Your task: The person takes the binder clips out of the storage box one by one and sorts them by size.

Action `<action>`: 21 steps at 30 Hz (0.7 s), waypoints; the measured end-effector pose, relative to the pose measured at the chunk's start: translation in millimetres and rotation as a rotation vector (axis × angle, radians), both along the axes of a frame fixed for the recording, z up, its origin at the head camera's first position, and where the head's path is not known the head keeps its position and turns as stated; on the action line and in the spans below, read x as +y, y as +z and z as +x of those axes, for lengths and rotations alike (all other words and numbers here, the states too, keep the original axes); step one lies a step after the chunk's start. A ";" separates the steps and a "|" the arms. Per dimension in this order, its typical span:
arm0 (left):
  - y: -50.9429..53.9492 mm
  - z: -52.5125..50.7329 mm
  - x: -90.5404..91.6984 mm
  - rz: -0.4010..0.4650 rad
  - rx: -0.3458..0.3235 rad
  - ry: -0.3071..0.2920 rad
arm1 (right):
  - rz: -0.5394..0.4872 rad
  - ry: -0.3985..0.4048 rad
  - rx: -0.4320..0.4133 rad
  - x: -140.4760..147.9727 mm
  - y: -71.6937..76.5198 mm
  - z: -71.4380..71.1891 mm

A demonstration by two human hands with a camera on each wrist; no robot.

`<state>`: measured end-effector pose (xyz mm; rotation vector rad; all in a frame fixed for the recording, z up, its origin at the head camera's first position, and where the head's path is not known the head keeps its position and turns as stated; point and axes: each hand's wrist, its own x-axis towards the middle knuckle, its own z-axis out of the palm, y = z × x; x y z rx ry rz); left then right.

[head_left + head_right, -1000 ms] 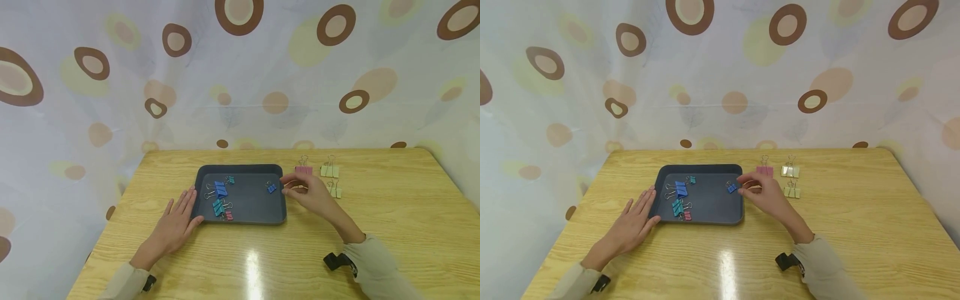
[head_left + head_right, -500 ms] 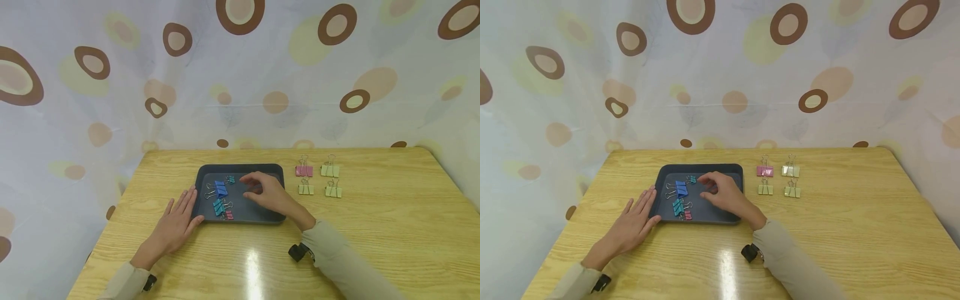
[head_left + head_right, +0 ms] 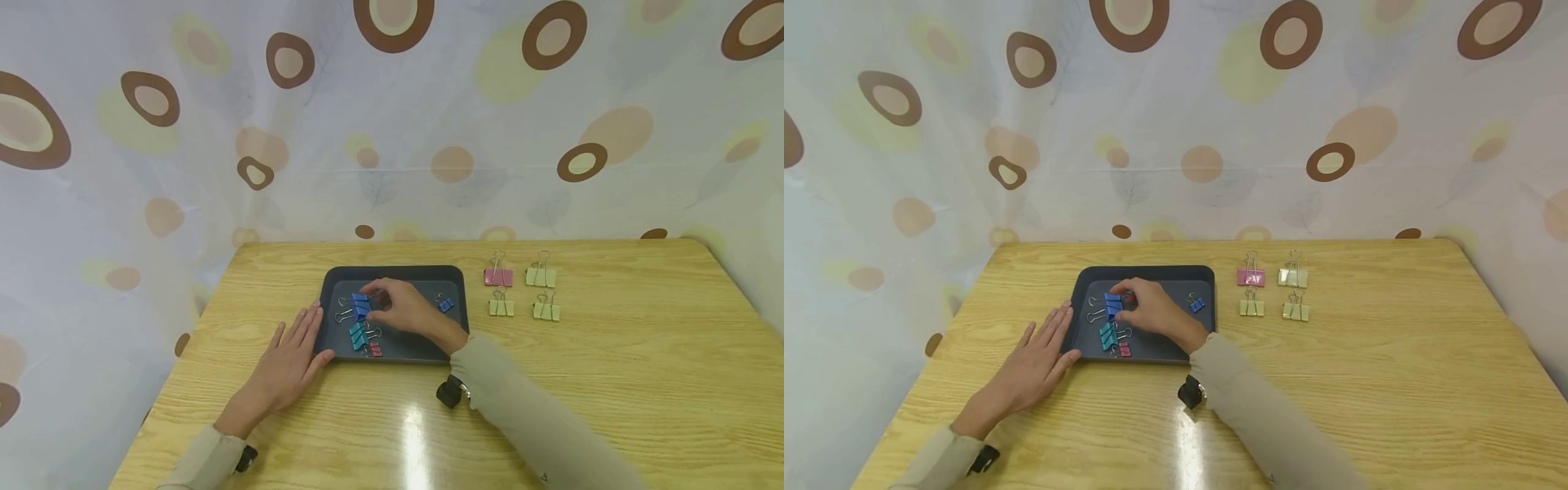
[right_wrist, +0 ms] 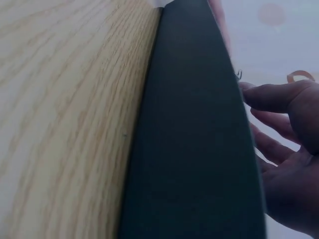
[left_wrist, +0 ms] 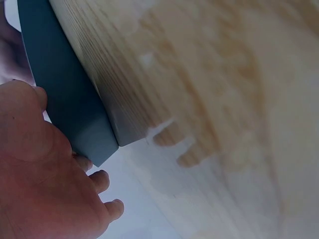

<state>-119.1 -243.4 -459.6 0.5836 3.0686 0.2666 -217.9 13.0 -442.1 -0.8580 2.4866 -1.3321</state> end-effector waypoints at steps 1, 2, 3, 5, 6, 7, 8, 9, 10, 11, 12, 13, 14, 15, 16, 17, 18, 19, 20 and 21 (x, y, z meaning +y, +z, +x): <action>-0.1 -0.1 -0.1 0.001 0.002 0.000 | 0.010 0.000 -0.003 -2.5 -1.0 -1.8; -0.4 -0.3 -0.2 0.000 0.003 0.000 | 0.022 0.000 -0.003 -4.9 -2.0 -3.4; -0.6 -0.4 -0.2 0.000 0.003 0.000 | 0.036 -0.003 -0.005 -7.1 -3.1 -5.1; -1.0 -0.7 -0.2 0.000 0.004 -0.001 | 0.052 -0.012 -0.004 -10.7 -5.3 -7.8; -0.9 -0.7 -0.1 0.002 0.003 -0.002 | 0.057 -0.016 -0.005 -12.2 -6.2 -8.8; -1.0 -0.3 0.1 0.003 0.001 -0.001 | 0.062 -0.018 -0.007 -13.5 -7.1 -9.6; -0.9 0.0 0.2 0.003 0.001 -0.001 | 0.067 -0.018 -0.007 -14.7 -7.8 -10.2; -0.7 0.3 0.5 0.005 0.002 0.000 | 0.070 -0.018 -0.010 -15.6 -8.3 -10.7; -0.5 0.6 0.7 0.008 0.004 0.000 | 0.074 -0.018 -0.005 -16.6 -8.9 -11.1; -0.4 0.8 0.9 0.008 0.005 0.000 | 0.080 -0.016 0.000 -17.5 -9.5 -11.4; -0.2 1.0 1.2 0.008 0.006 0.000 | 0.088 -0.014 0.001 -18.3 -9.8 -11.8; -0.2 1.3 1.5 0.008 0.006 -0.001 | 0.096 -0.011 0.007 -19.0 -10.3 -12.1; -0.2 1.5 1.7 0.008 0.007 -0.002 | 0.104 -0.008 0.011 -19.8 -10.7 -12.4; -0.1 1.8 1.9 0.008 0.007 -0.003 | 0.110 -0.005 0.013 -20.4 -10.9 -12.7; -0.2 1.7 2.2 0.008 0.007 -0.006 | 0.116 -0.003 0.020 -20.7 -11.1 -12.9; -0.3 1.7 2.5 0.006 0.006 -0.007 | 0.122 0.000 0.022 -20.8 -11.2 -13.1; -0.3 1.6 2.6 0.006 0.005 -0.008 | 0.128 0.002 0.023 -20.8 -11.2 -13.2; -0.3 1.5 2.7 0.005 0.005 -0.010 | 0.134 0.002 0.027 -20.8 -11.1 -13.4; -0.3 1.4 2.7 0.004 0.006 -0.010 | 0.137 0.001 0.031 -20.6 -11.1 -13.5; -0.3 1.3 2.7 0.004 0.008 -0.011 | 0.142 -0.002 0.037 -20.3 -11.2 -13.5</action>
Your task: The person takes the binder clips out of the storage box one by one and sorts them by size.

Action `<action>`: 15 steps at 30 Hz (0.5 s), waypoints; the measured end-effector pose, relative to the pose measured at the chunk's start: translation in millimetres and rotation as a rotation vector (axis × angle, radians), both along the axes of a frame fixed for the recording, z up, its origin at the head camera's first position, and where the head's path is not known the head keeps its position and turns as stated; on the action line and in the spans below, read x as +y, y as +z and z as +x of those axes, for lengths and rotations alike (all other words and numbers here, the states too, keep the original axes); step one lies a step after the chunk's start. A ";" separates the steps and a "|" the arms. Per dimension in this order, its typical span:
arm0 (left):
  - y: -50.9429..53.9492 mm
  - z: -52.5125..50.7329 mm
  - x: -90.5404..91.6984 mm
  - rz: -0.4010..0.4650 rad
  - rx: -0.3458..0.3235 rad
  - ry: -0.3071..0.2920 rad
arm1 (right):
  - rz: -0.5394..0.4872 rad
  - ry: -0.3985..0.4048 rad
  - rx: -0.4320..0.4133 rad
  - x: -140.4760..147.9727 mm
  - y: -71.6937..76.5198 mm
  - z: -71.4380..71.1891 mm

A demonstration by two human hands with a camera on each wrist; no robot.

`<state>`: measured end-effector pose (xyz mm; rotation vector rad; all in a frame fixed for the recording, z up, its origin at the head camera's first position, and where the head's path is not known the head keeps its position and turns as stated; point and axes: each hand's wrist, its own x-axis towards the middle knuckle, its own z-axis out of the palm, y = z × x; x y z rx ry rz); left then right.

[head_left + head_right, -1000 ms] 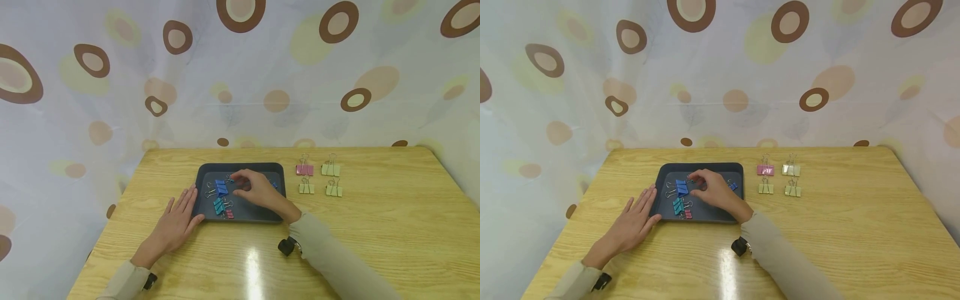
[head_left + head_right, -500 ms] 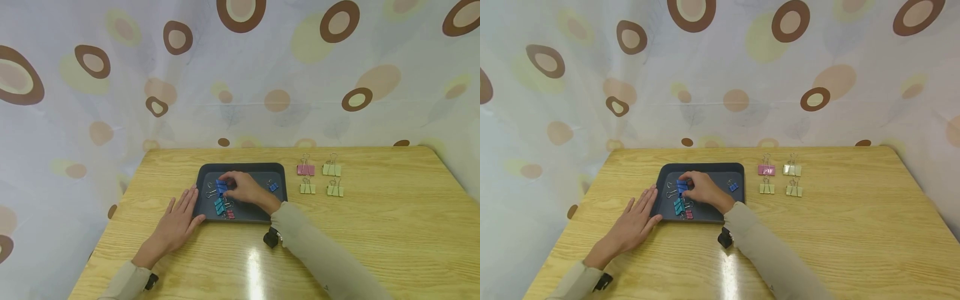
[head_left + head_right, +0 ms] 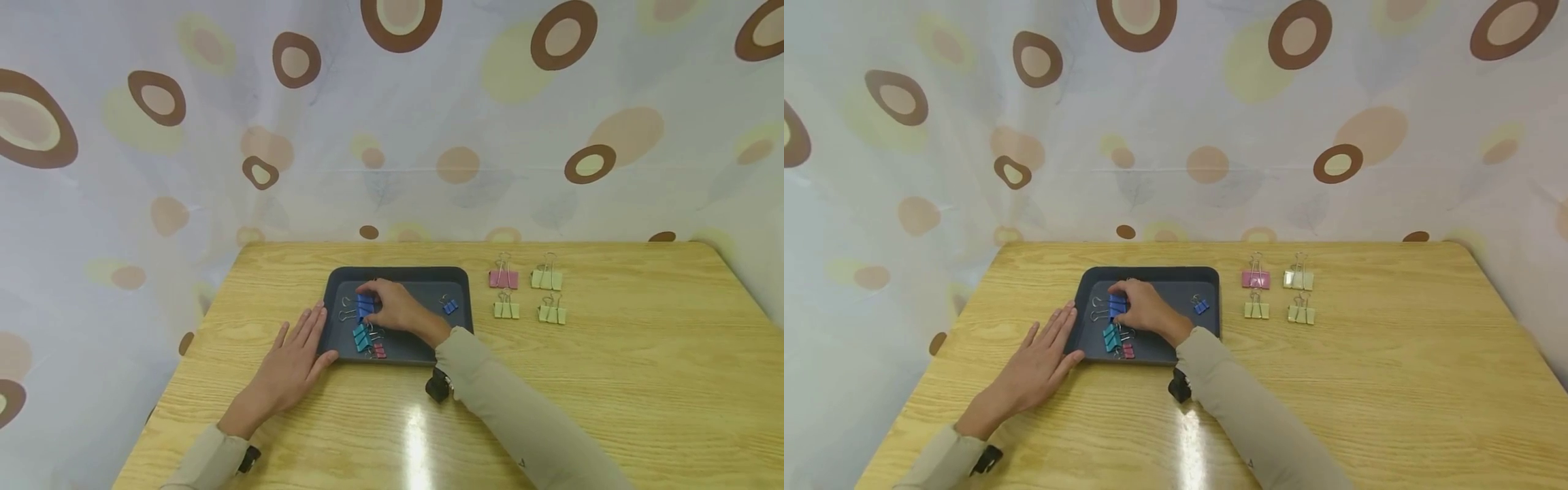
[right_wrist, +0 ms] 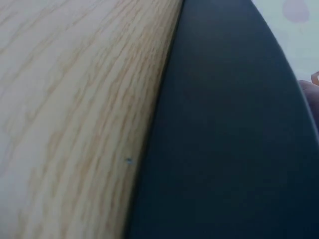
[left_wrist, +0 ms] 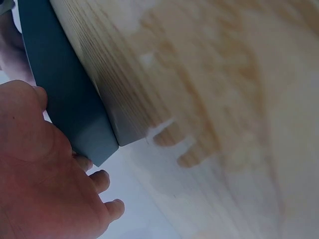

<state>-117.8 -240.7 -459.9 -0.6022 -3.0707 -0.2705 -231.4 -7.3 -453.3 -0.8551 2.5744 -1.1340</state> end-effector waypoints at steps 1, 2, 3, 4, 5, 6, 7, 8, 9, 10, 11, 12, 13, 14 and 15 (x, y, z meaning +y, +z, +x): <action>0.0 -0.1 0.2 -0.001 0.001 0.000 | 0.003 -0.002 0.007 0.6 0.0 -0.1; 0.1 -0.1 0.5 0.000 0.001 -0.001 | 0.007 -0.006 0.011 1.3 -0.1 -0.2; 0.2 -0.2 0.7 0.000 0.003 -0.003 | 0.009 -0.009 0.015 2.3 -0.1 -0.1; 0.3 -0.1 1.0 0.000 0.003 -0.003 | 0.009 -0.012 0.018 3.3 -0.2 0.1; 0.5 0.1 1.2 0.000 0.002 -0.003 | 0.008 -0.015 0.020 4.3 -0.1 0.4; 0.6 0.3 1.3 0.001 0.002 -0.002 | 0.003 -0.018 0.022 5.5 0.1 0.8; 0.8 0.5 1.5 0.002 0.002 -0.002 | -0.004 -0.023 0.023 6.7 0.4 1.3; 1.1 0.8 1.6 0.003 0.002 -0.002 | -0.014 -0.029 0.026 8.0 0.8 1.9; 1.4 1.1 1.6 0.001 0.004 -0.001 | -0.027 -0.037 0.025 9.4 1.3 2.5; 1.7 1.3 1.6 0.001 0.005 0.000 | -0.042 -0.046 0.021 10.6 1.9 2.9; 2.0 1.5 1.6 0.001 0.008 0.001 | -0.062 -0.058 0.014 12.0 2.5 3.5; 2.2 1.6 1.6 0.003 0.008 0.001 | -0.085 -0.070 0.004 13.5 3.1 4.2; 2.4 1.8 1.6 0.002 0.008 0.001 | -0.108 -0.082 -0.010 15.1 3.6 4.8; 2.6 1.9 1.6 0.000 0.008 0.002 | -0.133 -0.095 -0.023 16.6 4.3 5.5; 2.7 2.1 1.5 -0.002 0.008 0.003 | -0.158 -0.108 -0.040 18.2 5.5 6.3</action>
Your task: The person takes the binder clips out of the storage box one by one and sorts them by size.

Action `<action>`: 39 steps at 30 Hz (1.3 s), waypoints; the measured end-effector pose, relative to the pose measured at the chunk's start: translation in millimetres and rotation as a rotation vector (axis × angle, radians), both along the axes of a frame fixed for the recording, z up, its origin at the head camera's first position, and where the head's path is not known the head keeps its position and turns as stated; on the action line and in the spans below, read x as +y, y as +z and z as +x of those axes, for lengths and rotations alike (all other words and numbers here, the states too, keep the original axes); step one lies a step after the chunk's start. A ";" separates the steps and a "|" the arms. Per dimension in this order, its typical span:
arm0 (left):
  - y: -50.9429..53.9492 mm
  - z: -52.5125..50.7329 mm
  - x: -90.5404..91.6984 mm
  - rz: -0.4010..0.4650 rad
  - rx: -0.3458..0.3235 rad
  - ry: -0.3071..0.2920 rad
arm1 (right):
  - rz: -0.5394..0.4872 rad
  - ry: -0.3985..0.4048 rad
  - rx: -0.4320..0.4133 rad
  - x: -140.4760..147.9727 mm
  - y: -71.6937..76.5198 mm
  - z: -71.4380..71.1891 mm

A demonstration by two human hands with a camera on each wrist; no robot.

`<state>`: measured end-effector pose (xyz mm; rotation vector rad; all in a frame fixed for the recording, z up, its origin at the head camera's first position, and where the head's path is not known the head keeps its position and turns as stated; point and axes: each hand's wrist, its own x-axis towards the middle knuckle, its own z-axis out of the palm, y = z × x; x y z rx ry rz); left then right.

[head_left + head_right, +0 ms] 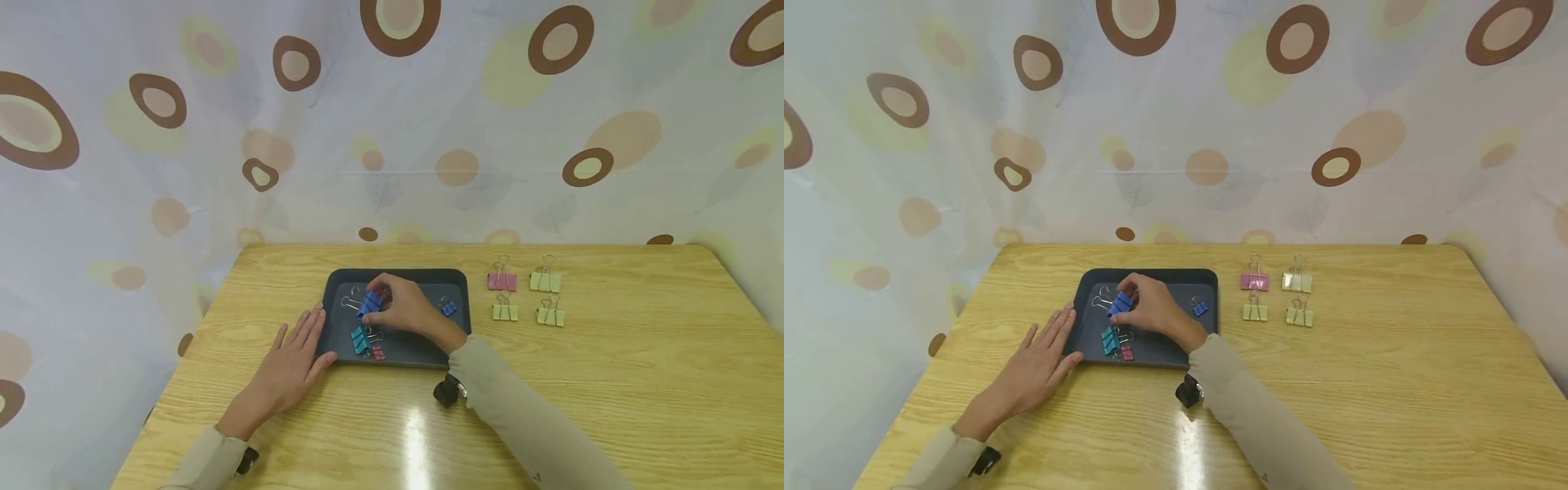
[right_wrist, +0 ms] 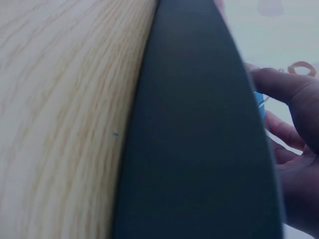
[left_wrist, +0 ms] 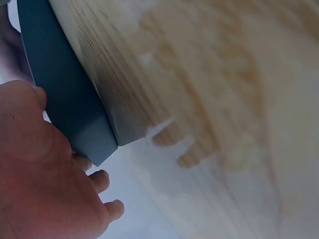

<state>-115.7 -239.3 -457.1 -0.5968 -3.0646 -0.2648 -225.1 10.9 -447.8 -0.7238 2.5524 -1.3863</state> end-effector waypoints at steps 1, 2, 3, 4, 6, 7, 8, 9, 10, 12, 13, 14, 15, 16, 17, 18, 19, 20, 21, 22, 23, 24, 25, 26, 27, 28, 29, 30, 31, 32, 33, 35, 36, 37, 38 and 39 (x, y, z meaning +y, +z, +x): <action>0.1 0.1 0.0 -0.001 -0.002 0.002 | -0.021 -0.014 -0.014 1.8 1.0 0.8; 0.2 0.2 0.0 -0.001 -0.005 0.004 | -0.040 -0.027 -0.025 3.7 2.2 1.8; 0.3 0.3 0.1 -0.002 -0.007 0.005 | -0.055 -0.039 -0.031 5.8 3.9 2.7; 0.4 0.3 0.2 -0.003 -0.008 0.007 | -0.067 -0.049 -0.037 7.9 5.5 3.5; 0.6 0.3 0.5 -0.002 -0.008 0.008 | -0.083 -0.071 -0.045 12.7 9.1 5.2; 0.8 0.2 0.8 0.000 -0.007 0.007 | -0.087 -0.080 -0.047 15.3 10.5 5.9; 0.9 0.0 1.0 0.001 -0.005 0.006 | -0.089 -0.088 -0.045 18.1 11.9 6.6; 1.0 -0.2 1.3 0.000 -0.003 0.005 | -0.093 -0.095 -0.041 21.2 13.0 7.2; 1.0 -0.1 1.1 0.000 -0.002 0.005 | -0.095 -0.100 -0.036 24.0 13.6 7.8; 1.0 -0.3 0.5 -0.002 0.001 0.004 | -0.104 -0.105 -0.021 29.1 14.5 8.4; 1.0 -0.3 0.1 -0.002 0.003 0.003 | -0.109 -0.105 -0.011 31.7 14.5 8.5; 1.0 -0.4 -0.3 -0.003 0.002 0.004 | -0.115 -0.099 0.002 34.4 14.5 8.6; 0.9 -0.4 -0.7 -0.002 0.003 0.003 | -0.127 -0.094 0.007 37.0 14.6 8.7; 0.9 -0.5 -1.2 -0.001 0.003 0.003 | -0.134 -0.092 0.007 39.5 14.7 8.8; 0.8 -0.6 -1.7 -0.001 0.004 0.003 | -0.140 -0.091 0.006 41.8 14.9 9.0; 0.6 -0.6 -2.3 -0.001 0.003 0.002 | -0.147 -0.089 0.004 44.5 15.6 9.7; 0.4 -0.6 -2.9 -0.001 0.003 0.002 | -0.158 -0.089 -0.005 47.2 16.7 10.7; 0.2 -0.5 -3.3 -0.002 0.001 0.003 | -0.168 -0.087 -0.018 50.1 18.1 11.9; -0.1 -0.6 -3.8 -0.003 0.001 0.003 | -0.180 -0.087 -0.035 53.0 19.4 13.0; -0.3 -0.6 -4.1 -0.003 -0.001 0.003 | -0.188 -0.089 -0.047 55.9 20.5 14.3; -0.6 -0.7 -4.4 -0.003 -0.003 0.003 | -0.200 -0.086 -0.051 58.8 21.2 15.1; -0.8 -0.9 -4.6 -0.002 -0.005 0.003 | -0.216 -0.083 -0.058 61.8 21.9 15.8; -1.0 -0.7 -4.6 -0.002 -0.006 0.003 | -0.225 -0.080 -0.059 64.8 22.0 16.4; -1.1 -0.7 -4.7 -0.003 -0.007 0.003 | -0.232 -0.077 -0.059 67.9 21.8 16.9; -1.3 -0.7 -4.8 -0.004 -0.006 0.004 | -0.239 -0.077 -0.055 70.6 21.3 17.1; -1.3 -0.7 -4.9 -0.003 -0.006 0.004 | -0.245 -0.079 -0.051 73.8 20.9 17.5; -1.4 -0.8 -4.9 -0.005 -0.006 0.004 | -0.249 -0.078 -0.043 76.9 20.8 18.0; -1.5 -0.8 -4.9 -0.006 -0.004 0.004 | -0.254 -0.078 -0.040 80.3 20.4 18.4; -1.6 -0.9 -4.9 -0.006 -0.002 0.003 | -0.257 -0.076 -0.037 83.8 20.4 19.1; -1.6 -1.0 -4.9 -0.006 -0.001 0.002 | -0.263 -0.075 -0.033 87.2 20.5 19.9; -1.7 -1.0 -4.9 -0.007 0.000 0.000 | -0.272 -0.073 -0.029 90.6 20.6 20.6; -1.8 -1.1 -4.8 -0.008 0.000 -0.001 | -0.286 -0.070 -0.027 97.6 21.2 22.1; -1.8 -1.2 -4.8 -0.007 -0.001 -0.001 | -0.295 -0.067 -0.028 101.1 21.6 22.6; -1.9 -1.2 -4.8 -0.006 -0.001 0.000 | -0.303 -0.064 -0.034 104.3 22.6 23.3; -1.9 -1.2 -4.8 -0.007 0.000 0.000 | -0.309 -0.063 -0.043 107.4 23.4 23.9; -1.9 -1.2 -4.8 -0.007 0.000 0.001 | -0.314 -0.066 -0.056 110.5 24.2 24.5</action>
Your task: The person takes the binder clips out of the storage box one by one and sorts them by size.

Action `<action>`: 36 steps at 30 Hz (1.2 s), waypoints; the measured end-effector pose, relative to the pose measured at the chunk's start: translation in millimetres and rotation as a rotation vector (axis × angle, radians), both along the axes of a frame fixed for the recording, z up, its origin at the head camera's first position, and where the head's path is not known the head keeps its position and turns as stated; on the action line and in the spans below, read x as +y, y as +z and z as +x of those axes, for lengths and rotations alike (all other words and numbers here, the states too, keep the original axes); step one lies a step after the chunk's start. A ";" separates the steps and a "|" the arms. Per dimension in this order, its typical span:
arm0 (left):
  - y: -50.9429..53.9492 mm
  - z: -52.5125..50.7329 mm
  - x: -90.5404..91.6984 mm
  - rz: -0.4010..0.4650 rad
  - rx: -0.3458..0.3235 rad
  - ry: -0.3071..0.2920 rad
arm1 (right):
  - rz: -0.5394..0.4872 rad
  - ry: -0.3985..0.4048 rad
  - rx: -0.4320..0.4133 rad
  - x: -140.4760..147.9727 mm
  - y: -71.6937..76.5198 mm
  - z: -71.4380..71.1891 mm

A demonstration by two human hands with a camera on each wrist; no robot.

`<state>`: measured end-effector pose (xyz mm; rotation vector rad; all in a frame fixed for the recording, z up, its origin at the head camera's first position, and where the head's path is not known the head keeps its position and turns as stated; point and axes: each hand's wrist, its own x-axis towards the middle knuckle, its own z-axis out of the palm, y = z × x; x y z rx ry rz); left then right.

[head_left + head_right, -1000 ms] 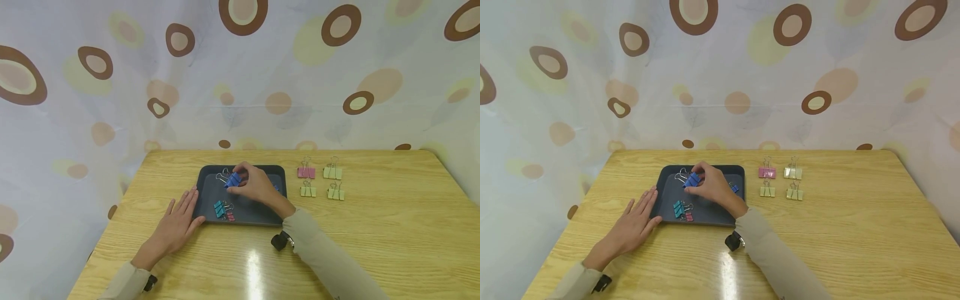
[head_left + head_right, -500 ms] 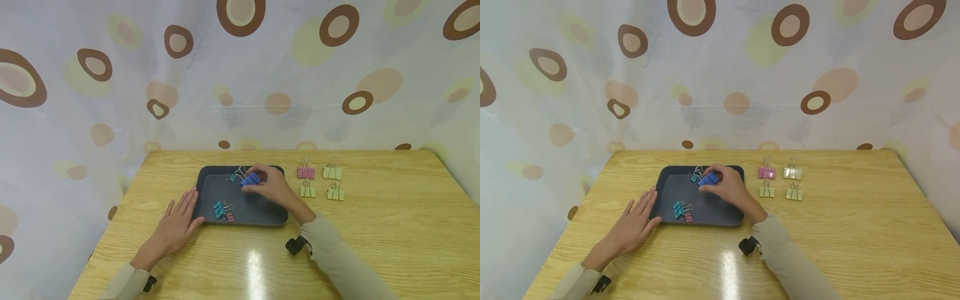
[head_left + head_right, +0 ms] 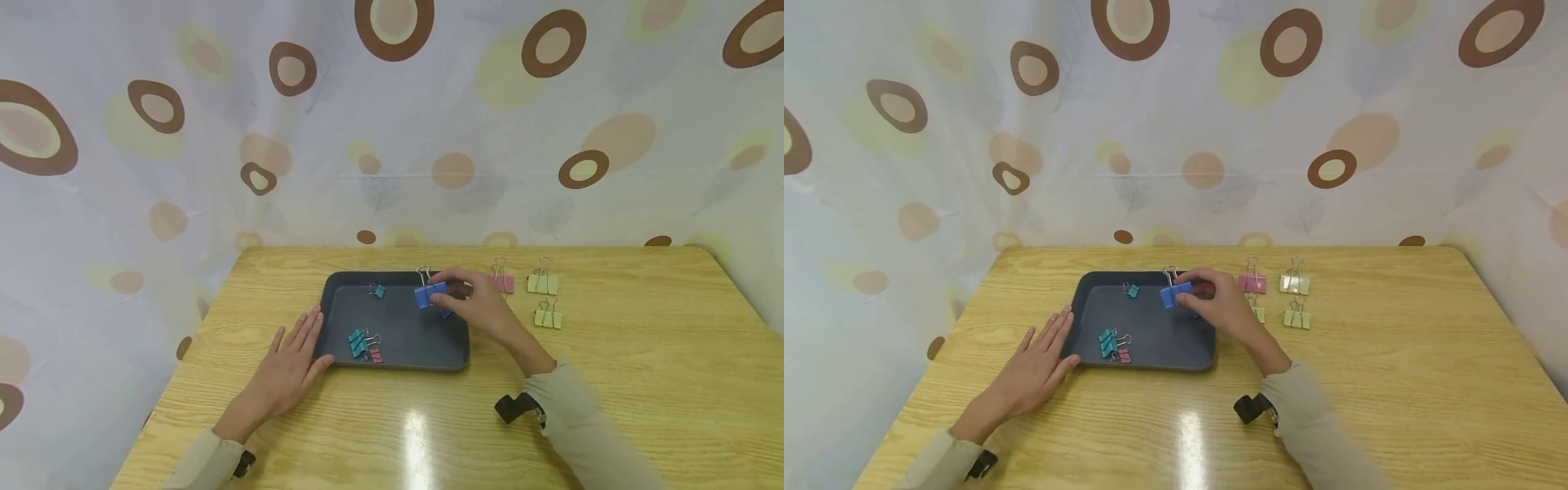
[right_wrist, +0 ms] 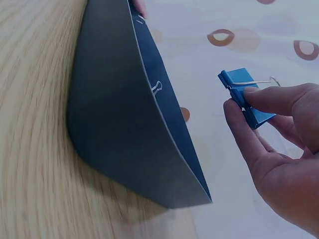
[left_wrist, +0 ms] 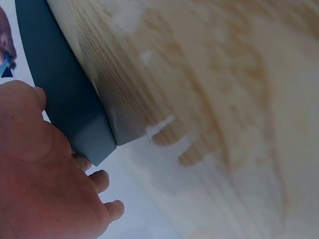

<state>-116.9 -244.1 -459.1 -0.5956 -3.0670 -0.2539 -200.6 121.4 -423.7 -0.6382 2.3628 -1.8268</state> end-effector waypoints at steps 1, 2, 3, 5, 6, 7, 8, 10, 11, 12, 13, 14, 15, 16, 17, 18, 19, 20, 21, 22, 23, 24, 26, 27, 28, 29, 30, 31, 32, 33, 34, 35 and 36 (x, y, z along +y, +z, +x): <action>0.1 0.0 0.0 0.000 0.000 0.000 | 0.000 -0.004 -0.012 3.0 0.8 0.7; 0.1 -0.1 0.0 0.000 0.001 0.001 | -0.003 -0.006 -0.024 6.0 1.5 1.4; 0.2 -0.1 0.0 0.000 0.001 0.000 | -0.002 -0.010 -0.033 8.9 1.9 1.7; 0.3 -0.2 0.1 0.000 0.001 0.000 | 0.001 -0.024 -0.041 14.9 2.5 2.9; 0.3 -0.3 0.0 0.001 -0.001 0.000 | 0.008 -0.034 -0.034 18.0 2.5 3.3; 0.4 -0.2 0.3 0.002 -0.003 0.000 | 0.016 -0.047 -0.021 21.3 2.3 4.0; 0.4 -0.2 0.5 0.004 -0.006 -0.001 | 0.026 -0.061 -0.002 24.8 2.0 4.4; 0.8 0.0 0.9 0.003 -0.004 -0.003 | 0.039 -0.102 0.038 31.6 1.0 4.8; 1.1 0.0 0.9 0.001 -0.002 -0.002 | 0.042 -0.122 0.055 34.8 0.4 4.7; 1.5 0.2 0.9 -0.001 0.002 -0.001 | 0.046 -0.144 0.068 37.8 -0.1 4.5; 1.8 0.3 0.8 -0.003 0.006 -0.001 | 0.046 -0.166 0.077 41.0 -0.6 4.1; 2.0 0.4 0.7 -0.006 0.009 0.001 | 0.043 -0.185 0.083 44.2 -1.0 3.6; 2.3 0.4 0.6 -0.008 0.011 0.002 | 0.031 -0.198 0.086 47.1 -1.2 3.3; 2.4 0.5 0.5 -0.008 0.012 0.002 | 0.026 -0.209 0.090 50.2 -1.1 2.9; 2.4 0.6 0.6 -0.010 0.010 0.004 | 0.022 -0.217 0.098 53.3 -0.7 2.7; 2.6 0.8 0.8 -0.008 0.009 0.003 | 0.024 -0.223 0.108 56.6 -0.1 2.6; 2.3 0.8 1.1 -0.010 0.006 0.003 | 0.025 -0.227 0.121 60.2 0.6 2.8; 2.1 0.7 1.5 -0.010 0.005 0.002 | 0.024 -0.230 0.130 63.9 1.4 3.1; 1.8 0.6 2.2 -0.011 0.004 0.001 | 0.025 -0.232 0.135 67.8 2.0 3.8; 1.9 0.5 1.8 -0.013 0.006 0.001 | 0.032 -0.238 0.139 71.1 2.7 4.4; 2.0 0.2 1.7 -0.016 0.007 0.001 | 0.043 -0.246 0.139 74.8 2.9 5.3; 2.0 -0.3 1.8 -0.017 0.007 -0.002 | 0.053 -0.256 0.135 78.7 3.0 6.6; 1.8 -1.3 2.5 -0.014 0.004 -0.007 | 0.079 -0.279 0.115 87.3 2.4 9.2; 1.8 -1.6 2.8 -0.014 0.001 -0.009 | 0.096 -0.291 0.106 91.7 2.1 10.5; 1.7 -2.0 3.1 -0.015 -0.001 -0.010 | 0.112 -0.302 0.099 95.9 1.8 11.4; 1.7 -2.2 3.3 -0.017 -0.003 -0.011 | 0.120 -0.310 0.093 99.9 1.7 11.9; 1.6 -2.3 3.3 -0.016 -0.007 -0.010 | 0.126 -0.317 0.090 103.7 1.8 11.9; 1.6 -2.1 3.1 -0.019 -0.009 -0.007 | 0.128 -0.320 0.089 107.4 1.9 11.5; 1.5 -2.0 2.6 -0.025 -0.007 -0.004 | 0.124 -0.320 0.086 110.8 2.0 10.8; 1.5 -1.8 2.0 -0.029 -0.007 -0.001 | 0.118 -0.319 0.086 114.0 2.2 9.9; 1.4 -1.6 1.3 -0.031 -0.005 0.002 | 0.107 -0.318 0.087 117.1 2.4 8.9; 1.4 -1.4 0.4 -0.031 -0.004 0.004 | 0.103 -0.321 0.088 120.3 2.4 8.0; 1.5 -1.2 -0.5 -0.030 -0.001 0.006 | 0.100 -0.324 0.087 123.5 2.2 7.1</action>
